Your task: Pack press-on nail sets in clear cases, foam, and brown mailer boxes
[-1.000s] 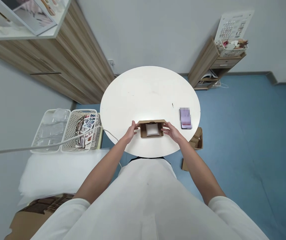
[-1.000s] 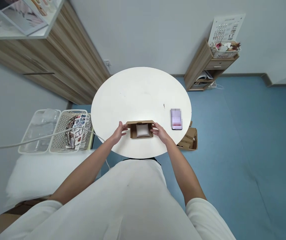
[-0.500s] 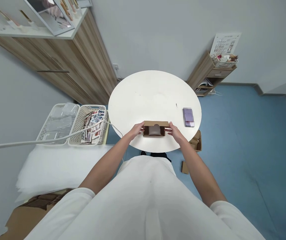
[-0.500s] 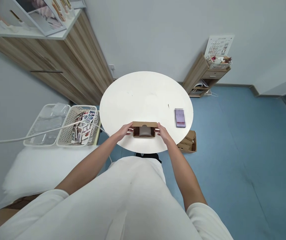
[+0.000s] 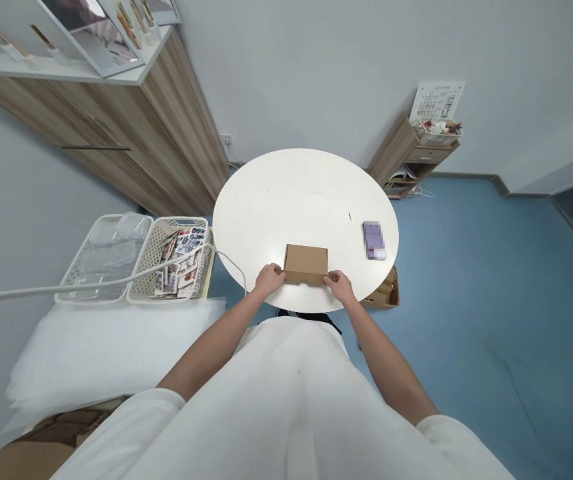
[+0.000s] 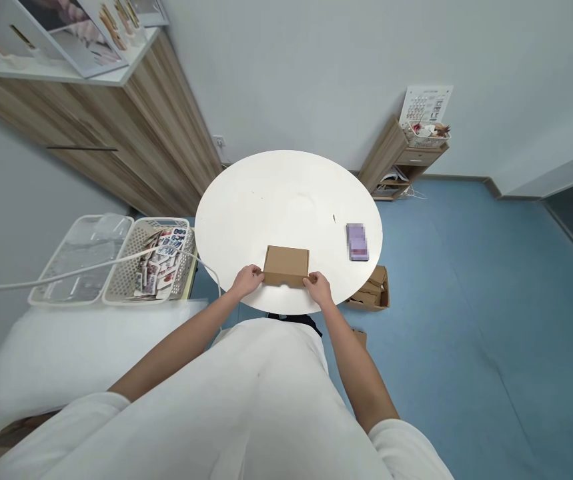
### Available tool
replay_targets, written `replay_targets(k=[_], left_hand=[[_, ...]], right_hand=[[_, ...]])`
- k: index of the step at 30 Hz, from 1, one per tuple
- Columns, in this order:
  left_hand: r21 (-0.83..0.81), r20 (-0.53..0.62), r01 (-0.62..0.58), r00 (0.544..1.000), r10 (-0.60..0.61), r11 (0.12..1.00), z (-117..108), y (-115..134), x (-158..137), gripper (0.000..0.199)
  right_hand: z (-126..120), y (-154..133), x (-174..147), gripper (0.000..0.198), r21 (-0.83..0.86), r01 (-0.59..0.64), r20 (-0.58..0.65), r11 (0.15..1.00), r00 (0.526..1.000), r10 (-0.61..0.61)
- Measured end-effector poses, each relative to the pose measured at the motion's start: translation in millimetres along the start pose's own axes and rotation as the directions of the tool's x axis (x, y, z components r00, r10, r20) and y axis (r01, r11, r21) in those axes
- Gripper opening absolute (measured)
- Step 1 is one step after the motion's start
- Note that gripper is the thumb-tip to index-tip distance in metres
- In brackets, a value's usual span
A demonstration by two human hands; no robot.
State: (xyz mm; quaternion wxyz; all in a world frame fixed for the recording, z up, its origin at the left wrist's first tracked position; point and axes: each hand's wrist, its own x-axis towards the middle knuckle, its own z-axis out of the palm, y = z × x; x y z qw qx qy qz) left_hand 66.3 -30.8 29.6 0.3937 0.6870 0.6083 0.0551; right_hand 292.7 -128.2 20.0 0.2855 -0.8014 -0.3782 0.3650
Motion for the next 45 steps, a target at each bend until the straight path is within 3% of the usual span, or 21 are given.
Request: replay_targets(k=[4,7,9,15,18,26,33,37,40,45], left_hand=[[0.137,-0.140,-0.157,0.974,0.176,0.978,6.5,-2.5,-6.4,0.051],[0.206,-0.084,-0.350,0.924,0.373,0.914,10.2,-3.0,-11.8,0.052],[0.241,-0.044,-0.397,0.907,0.418,0.886,14.1,-3.4,-14.7,0.049],[0.247,-0.012,-0.381,0.918,0.396,0.891,22.4,-8.4,-18.0,0.055],[0.221,-0.006,-0.391,0.915,0.403,0.893,20.3,-12.6,-18.4,0.061],[0.118,0.028,-0.420,0.907,0.419,0.900,19.6,-19.4,-15.3,0.069],[-0.062,-0.029,-0.462,0.887,0.461,0.885,4.1,-9.7,-17.5,0.077],[-0.161,-0.064,-0.422,0.907,0.417,0.892,-5.9,2.3,-10.7,0.059],[-0.163,-0.037,-0.366,0.930,0.365,0.916,-11.4,8.8,-1.0,0.048],[-0.071,0.003,-0.330,0.944,0.331,0.941,-19.3,17.6,12.4,0.046]], right_hand=[[3.5,1.5,-8.1,0.061,-0.131,0.101,-0.105,0.986,0.988,-0.115],[3.4,1.2,-16.0,0.065,-0.246,0.238,-0.050,0.940,0.965,-0.257],[4.5,1.8,-20.5,0.063,-0.321,0.309,0.022,0.895,0.948,-0.319],[9.4,6.3,-23.4,0.061,-0.440,0.348,0.134,0.828,0.937,-0.322],[8.8,9.4,-21.5,0.065,-0.453,0.349,0.142,0.820,0.937,-0.321],[3.0,9.0,-16.9,0.073,-0.408,0.401,0.298,0.821,0.908,-0.295],[-8.2,-4.2,-15.3,0.077,-0.184,0.378,0.200,0.907,0.918,-0.342],[-19.5,-17.4,-6.9,0.064,-0.080,0.356,0.186,0.931,0.923,-0.337],[-26.6,-28.9,2.2,0.052,-0.064,0.295,0.210,0.953,0.938,-0.276],[-29.3,-46.1,15.7,0.051,-0.044,0.213,0.189,0.976,0.961,-0.201]])
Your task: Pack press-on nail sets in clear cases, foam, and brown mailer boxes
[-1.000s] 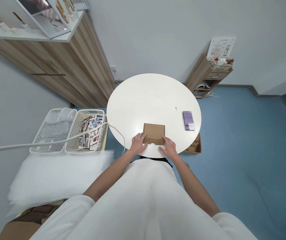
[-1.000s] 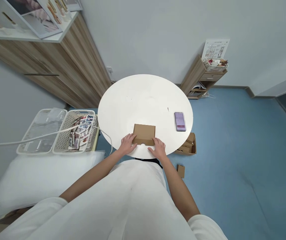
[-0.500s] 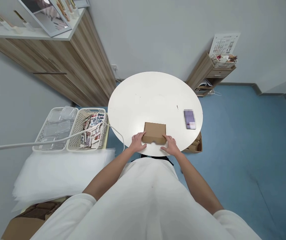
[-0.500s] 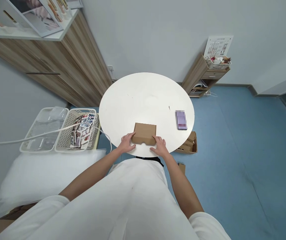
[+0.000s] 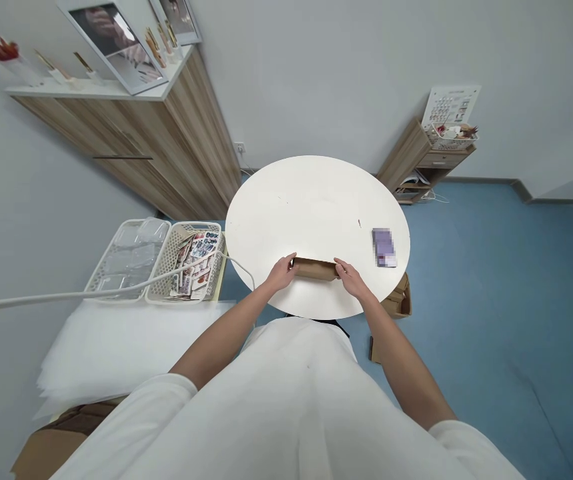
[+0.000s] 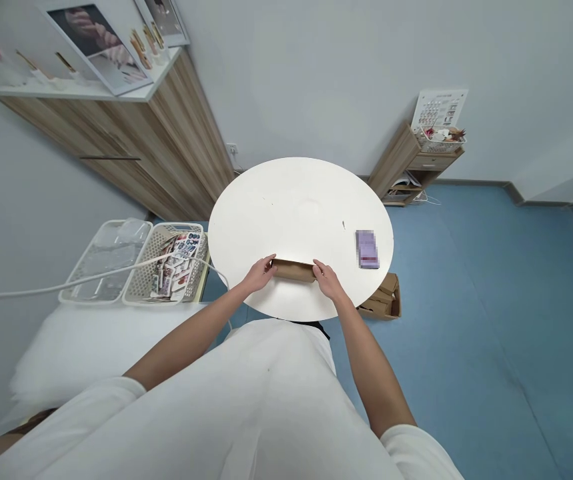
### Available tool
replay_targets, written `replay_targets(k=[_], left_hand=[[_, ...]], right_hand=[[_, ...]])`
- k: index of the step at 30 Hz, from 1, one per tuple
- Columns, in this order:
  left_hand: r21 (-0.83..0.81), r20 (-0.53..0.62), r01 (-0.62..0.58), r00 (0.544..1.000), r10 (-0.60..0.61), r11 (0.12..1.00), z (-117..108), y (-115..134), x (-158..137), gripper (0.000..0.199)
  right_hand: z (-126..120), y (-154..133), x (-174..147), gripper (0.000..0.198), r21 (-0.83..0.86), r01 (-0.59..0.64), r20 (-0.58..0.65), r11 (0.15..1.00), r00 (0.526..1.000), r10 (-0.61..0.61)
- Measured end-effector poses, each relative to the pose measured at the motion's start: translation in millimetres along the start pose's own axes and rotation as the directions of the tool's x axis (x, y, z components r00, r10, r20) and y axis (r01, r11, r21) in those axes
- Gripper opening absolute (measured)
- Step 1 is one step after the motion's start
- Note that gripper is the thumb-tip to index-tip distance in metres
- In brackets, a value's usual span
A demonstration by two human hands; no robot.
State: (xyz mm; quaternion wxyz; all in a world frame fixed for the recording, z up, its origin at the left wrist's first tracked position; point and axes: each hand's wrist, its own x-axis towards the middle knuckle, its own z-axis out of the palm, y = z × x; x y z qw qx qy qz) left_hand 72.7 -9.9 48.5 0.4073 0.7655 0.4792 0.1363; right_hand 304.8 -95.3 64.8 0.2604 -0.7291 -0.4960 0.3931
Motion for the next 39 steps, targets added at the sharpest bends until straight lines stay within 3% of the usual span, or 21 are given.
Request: replay_targets(k=[5,9,17,22,27,32,36,39], left_hand=[[0.120,-0.062,0.070,0.996,-0.063,0.990,-3.3,8.1,9.0,0.047],[0.170,-0.113,0.025,0.994,-0.006,0.985,-5.7,10.2,10.3,0.041],[0.187,-0.166,-0.032,0.984,0.063,0.982,-11.3,10.6,9.7,0.023],[0.185,-0.147,0.015,0.989,0.012,0.983,-16.8,12.3,9.7,0.028],[0.060,-0.046,0.021,0.999,-0.018,0.998,-29.0,12.8,11.4,0.047],[-0.236,0.007,0.182,0.983,-0.186,0.954,-30.4,7.7,21.2,0.049],[-0.277,0.009,0.221,0.974,-0.228,0.935,-26.5,-0.4,22.3,0.036],[-0.298,0.138,0.290,0.956,-0.259,0.910,-24.0,-6.9,15.6,0.047]], right_hand=[[-6.2,-13.8,11.8,0.045,-0.014,-0.001,-0.075,1.000,0.997,0.000],[-9.5,-20.1,15.7,0.043,0.018,-0.043,-0.103,0.999,0.994,0.045],[-2.5,-13.9,15.8,0.040,0.136,-0.068,-0.086,0.988,0.993,0.080],[-5.0,-11.8,8.5,0.042,0.127,-0.081,-0.067,0.989,0.994,0.090],[-8.9,-17.4,5.2,0.044,0.195,-0.124,-0.011,0.973,0.992,0.129],[-7.4,-20.8,8.4,0.041,0.310,-0.169,-0.020,0.936,0.983,0.184],[-3.1,-13.6,5.1,0.041,0.334,-0.213,-0.012,0.918,0.973,0.230],[3.7,-5.1,-1.6,0.044,0.336,-0.273,0.048,0.901,0.961,0.273]])
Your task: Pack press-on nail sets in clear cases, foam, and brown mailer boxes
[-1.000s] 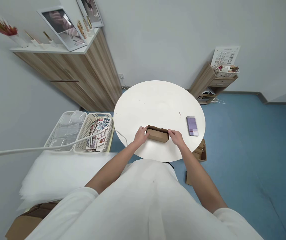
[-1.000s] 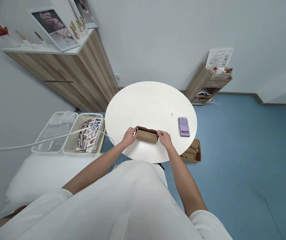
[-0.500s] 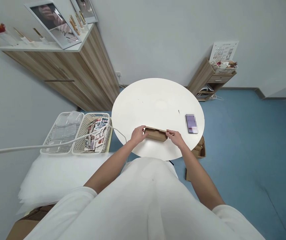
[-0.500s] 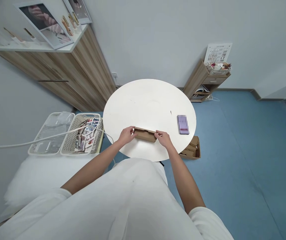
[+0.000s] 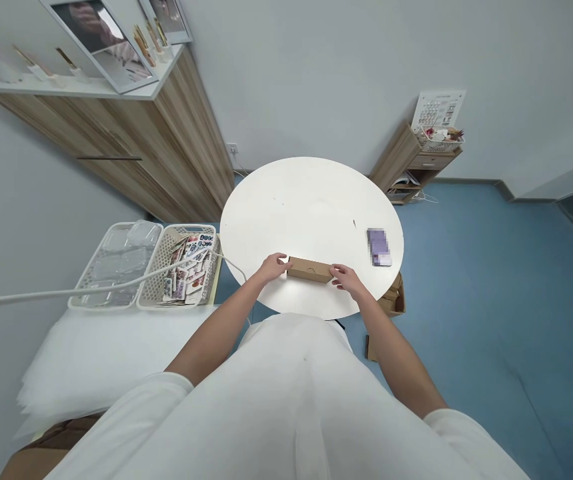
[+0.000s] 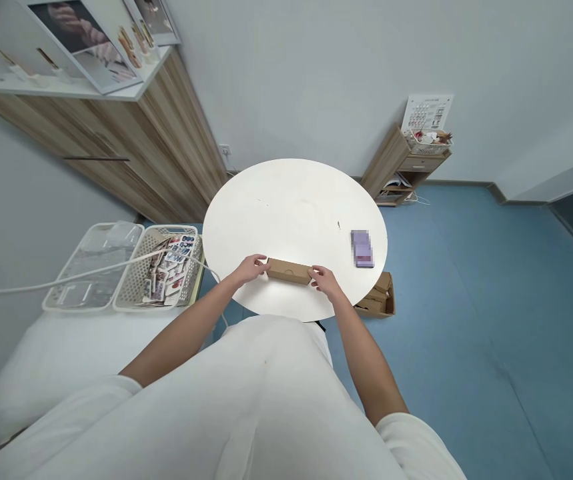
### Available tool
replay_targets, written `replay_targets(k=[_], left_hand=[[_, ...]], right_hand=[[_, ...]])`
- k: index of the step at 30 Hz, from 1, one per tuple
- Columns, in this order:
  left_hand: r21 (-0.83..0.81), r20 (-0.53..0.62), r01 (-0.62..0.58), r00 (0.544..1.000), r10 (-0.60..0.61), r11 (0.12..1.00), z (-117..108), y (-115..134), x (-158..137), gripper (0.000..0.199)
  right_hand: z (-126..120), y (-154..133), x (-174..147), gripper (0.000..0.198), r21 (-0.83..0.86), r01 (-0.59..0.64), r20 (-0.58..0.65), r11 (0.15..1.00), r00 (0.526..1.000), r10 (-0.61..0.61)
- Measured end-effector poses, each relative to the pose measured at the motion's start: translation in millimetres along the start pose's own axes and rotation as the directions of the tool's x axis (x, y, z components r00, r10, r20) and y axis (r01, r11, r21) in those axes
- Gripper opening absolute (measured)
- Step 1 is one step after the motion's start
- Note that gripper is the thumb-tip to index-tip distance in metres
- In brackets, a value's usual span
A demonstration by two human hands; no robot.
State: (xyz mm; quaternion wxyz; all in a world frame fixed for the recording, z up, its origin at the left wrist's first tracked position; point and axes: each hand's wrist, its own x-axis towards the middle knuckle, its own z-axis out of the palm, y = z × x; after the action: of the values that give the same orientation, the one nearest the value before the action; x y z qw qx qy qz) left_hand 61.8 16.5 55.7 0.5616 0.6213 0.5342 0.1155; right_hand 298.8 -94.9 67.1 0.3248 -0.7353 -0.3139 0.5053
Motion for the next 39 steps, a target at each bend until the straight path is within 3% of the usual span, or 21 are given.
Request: replay_targets(k=[4,9,17,21,25,28,32,39], left_hand=[[-0.029,0.115,0.010,0.993,-0.007,1.000,2.8,-7.9,-4.5,0.043],[0.104,0.072,-0.171,0.984,0.164,0.980,7.1,-10.5,-7.1,0.034],[0.153,-0.036,-0.179,0.982,0.187,0.972,35.6,-33.0,-27.2,0.032],[0.302,-0.055,-0.142,0.985,0.165,0.943,57.5,-43.1,-34.1,0.032],[0.258,-0.104,-0.098,0.986,0.128,0.961,72.3,-43.5,-36.1,0.047],[0.201,-0.175,-0.035,0.982,0.071,0.979,73.9,-38.7,-33.0,0.055],[0.242,-0.169,-0.045,0.982,0.088,0.969,69.8,-29.9,-24.2,0.055],[0.280,-0.154,-0.043,0.984,0.089,0.959,79.1,-28.3,-21.0,0.066]], right_hand=[[9.7,9.1,-4.1,0.042,-0.002,0.007,0.016,1.000,1.000,-0.007],[17.0,14.9,-7.0,0.047,-0.077,0.105,-0.069,0.991,0.991,-0.111],[25.1,48.2,-20.9,0.052,-0.092,0.207,-0.187,0.974,0.957,-0.221],[28.7,60.6,-27.1,0.055,-0.061,0.177,-0.183,0.982,0.966,-0.185],[21.3,61.3,-26.4,0.058,-0.105,0.085,-0.210,0.991,0.972,-0.105],[13.8,54.2,-19.9,0.066,-0.133,-0.043,-0.234,0.990,0.972,0.011],[13.1,41.2,-7.3,0.064,-0.142,-0.165,-0.197,0.976,0.971,0.136],[34.8,42.1,2.6,0.051,-0.373,-0.160,-0.226,0.914,0.971,0.077]])
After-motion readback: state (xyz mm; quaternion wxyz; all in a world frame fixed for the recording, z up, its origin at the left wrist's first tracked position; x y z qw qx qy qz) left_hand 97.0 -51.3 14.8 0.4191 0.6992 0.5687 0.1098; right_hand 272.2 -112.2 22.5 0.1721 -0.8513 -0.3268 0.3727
